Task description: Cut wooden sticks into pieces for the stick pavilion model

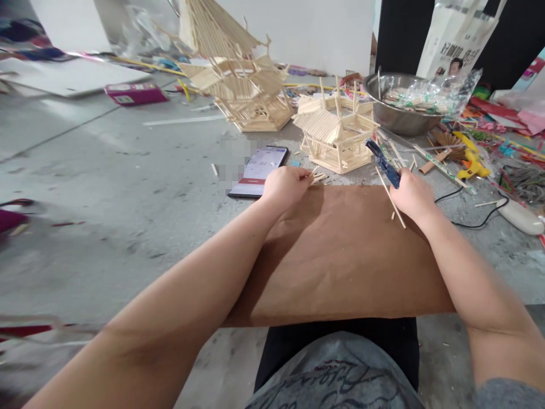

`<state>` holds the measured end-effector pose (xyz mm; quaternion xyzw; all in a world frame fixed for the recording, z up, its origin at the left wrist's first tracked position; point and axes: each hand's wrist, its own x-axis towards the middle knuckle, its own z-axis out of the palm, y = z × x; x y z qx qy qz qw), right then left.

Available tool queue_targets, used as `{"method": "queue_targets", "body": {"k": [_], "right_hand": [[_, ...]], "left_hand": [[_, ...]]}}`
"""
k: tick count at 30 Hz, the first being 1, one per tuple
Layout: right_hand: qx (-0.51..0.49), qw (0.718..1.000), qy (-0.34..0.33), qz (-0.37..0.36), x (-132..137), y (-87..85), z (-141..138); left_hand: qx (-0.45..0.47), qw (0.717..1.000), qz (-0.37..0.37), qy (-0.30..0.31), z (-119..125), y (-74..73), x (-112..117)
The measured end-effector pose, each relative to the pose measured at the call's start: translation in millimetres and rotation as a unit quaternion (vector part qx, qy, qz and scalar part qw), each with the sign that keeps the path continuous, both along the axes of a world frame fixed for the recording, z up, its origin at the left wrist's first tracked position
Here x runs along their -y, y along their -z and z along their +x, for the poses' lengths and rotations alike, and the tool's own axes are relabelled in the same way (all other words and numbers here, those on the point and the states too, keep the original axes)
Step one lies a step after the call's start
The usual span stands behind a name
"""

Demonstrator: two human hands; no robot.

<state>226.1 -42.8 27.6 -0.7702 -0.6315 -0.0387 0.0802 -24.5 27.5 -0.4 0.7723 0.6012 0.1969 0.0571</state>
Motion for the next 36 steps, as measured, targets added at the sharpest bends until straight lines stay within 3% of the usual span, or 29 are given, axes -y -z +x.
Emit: {"method": "queue_targets", "body": {"k": [6, 13, 19, 23, 25, 28, 31, 36], "right_hand": [[0.023, 0.998, -0.018, -0.055, -3.5, 7.5, 1.9], [0.060, 0.993, -0.035, -0.098, -2.1, 10.9, 0.0], [0.025, 0.995, -0.048, -0.086, -2.2, 7.4, 4.0], [-0.079, 0.994, -0.074, -0.007, 5.5, -4.2, -1.1], [-0.177, 0.977, -0.110, 0.052, 10.3, -8.5, -7.1], [-0.319, 0.924, -0.168, 0.124, 16.0, -10.0, -18.4], [-0.398, 0.886, -0.188, 0.147, 19.3, -6.8, -29.0], [-0.409, 0.880, -0.187, 0.151, 21.8, 2.3, -40.2]], "left_hand": [[-0.095, 0.995, 0.036, 0.002, 0.6, -3.0, 1.3], [0.004, 0.996, 0.089, 0.027, 3.3, -3.5, 7.3], [0.124, 0.989, 0.003, 0.083, 13.7, -9.1, 22.9], [0.221, 0.964, -0.076, 0.129, 23.6, -7.2, 33.2], [0.264, 0.945, -0.126, 0.149, 29.0, -4.5, 38.7], [0.304, 0.916, -0.188, 0.185, 36.8, -1.5, 47.8], [0.300, 0.910, -0.198, 0.204, 43.4, -1.4, 56.6], [0.269, 0.915, -0.152, 0.259, 49.2, -2.4, 63.4]]}}
